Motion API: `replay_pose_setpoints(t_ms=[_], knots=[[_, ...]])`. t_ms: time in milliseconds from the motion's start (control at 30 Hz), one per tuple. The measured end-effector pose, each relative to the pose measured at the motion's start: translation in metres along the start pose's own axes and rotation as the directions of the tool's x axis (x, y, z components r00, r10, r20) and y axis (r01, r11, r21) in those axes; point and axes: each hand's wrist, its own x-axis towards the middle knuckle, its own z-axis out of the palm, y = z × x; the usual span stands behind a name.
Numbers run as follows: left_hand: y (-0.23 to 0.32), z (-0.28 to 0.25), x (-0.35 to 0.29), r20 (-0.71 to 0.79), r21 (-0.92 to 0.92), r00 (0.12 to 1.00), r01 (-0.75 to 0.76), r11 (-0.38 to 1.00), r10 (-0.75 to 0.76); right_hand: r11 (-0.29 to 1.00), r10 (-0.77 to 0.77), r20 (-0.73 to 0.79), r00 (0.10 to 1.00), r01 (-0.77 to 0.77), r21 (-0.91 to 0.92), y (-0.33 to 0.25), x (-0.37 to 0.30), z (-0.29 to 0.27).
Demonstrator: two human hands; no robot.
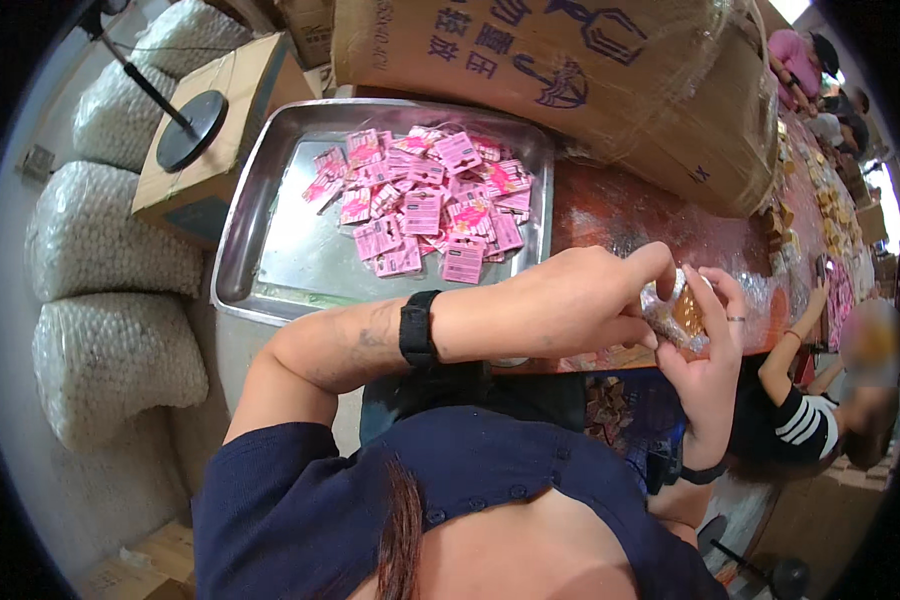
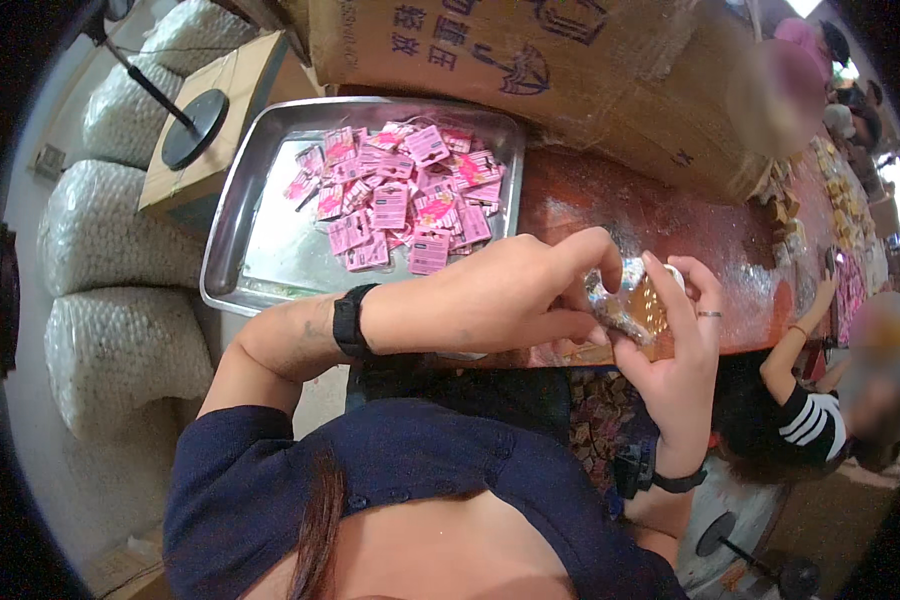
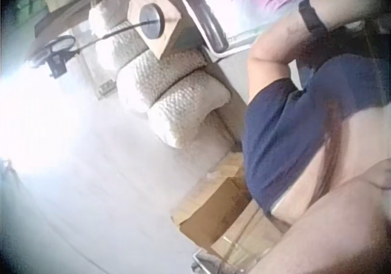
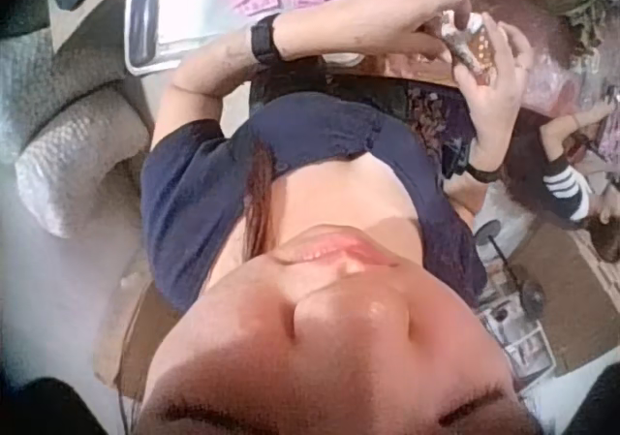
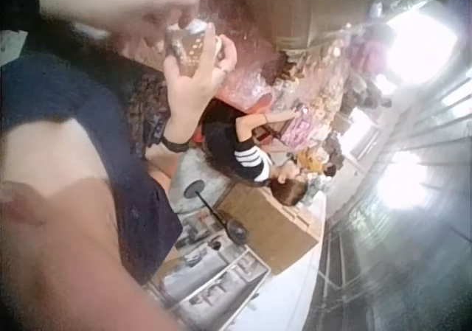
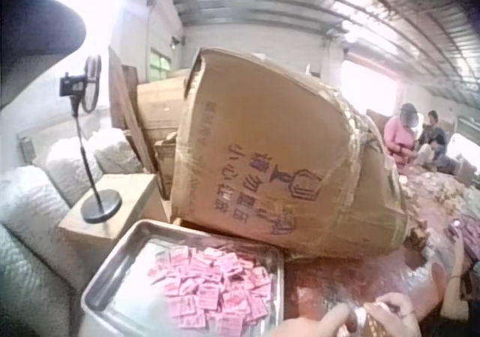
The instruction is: The person is packaging small decorated rectangular objects by placing them into clear plastic bags and then into pink paper sleeves.
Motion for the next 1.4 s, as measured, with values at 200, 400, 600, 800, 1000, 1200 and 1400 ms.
replay_pose_setpoints(t_ms=[200,400,600,800,1000,1200,1400], knots=[[-0.001,0.002,0.006,-0.025,0.257,0.999,0.053,0.965,-0.048,0.988,0.052,0.045,0.998,-0.058,0.143,0.010,-0.001,0.011],[-0.013,-0.002,0.009,0.078,-0.080,0.992,0.108,0.991,-0.102,0.976,0.065,0.075,0.995,-0.079,0.202,0.017,-0.007,0.008],[-0.017,0.006,0.014,0.116,-0.125,0.993,0.027,0.992,-0.012,0.925,0.131,0.068,0.989,-0.146,0.351,0.022,-0.014,0.013],[-0.019,0.013,0.015,0.200,-0.111,0.972,0.150,0.983,-0.125,0.973,0.049,0.070,0.996,-0.063,0.222,0.033,-0.015,0.010],[-0.011,0.020,0.021,0.185,-0.248,0.948,0.299,0.921,-0.258,0.947,0.034,0.008,0.999,-0.034,0.319,0.041,-0.024,0.011],[-0.004,0.017,0.033,0.131,0.005,0.974,0.188,0.982,-0.187,0.941,0.062,-0.016,0.998,-0.053,0.335,0.056,-0.034,-0.003],[-0.032,-0.082,-0.010,-0.316,0.199,0.919,0.309,0.930,-0.238,0.973,0.215,0.086,0.973,-0.221,0.072,0.127,-0.120,-0.100]])
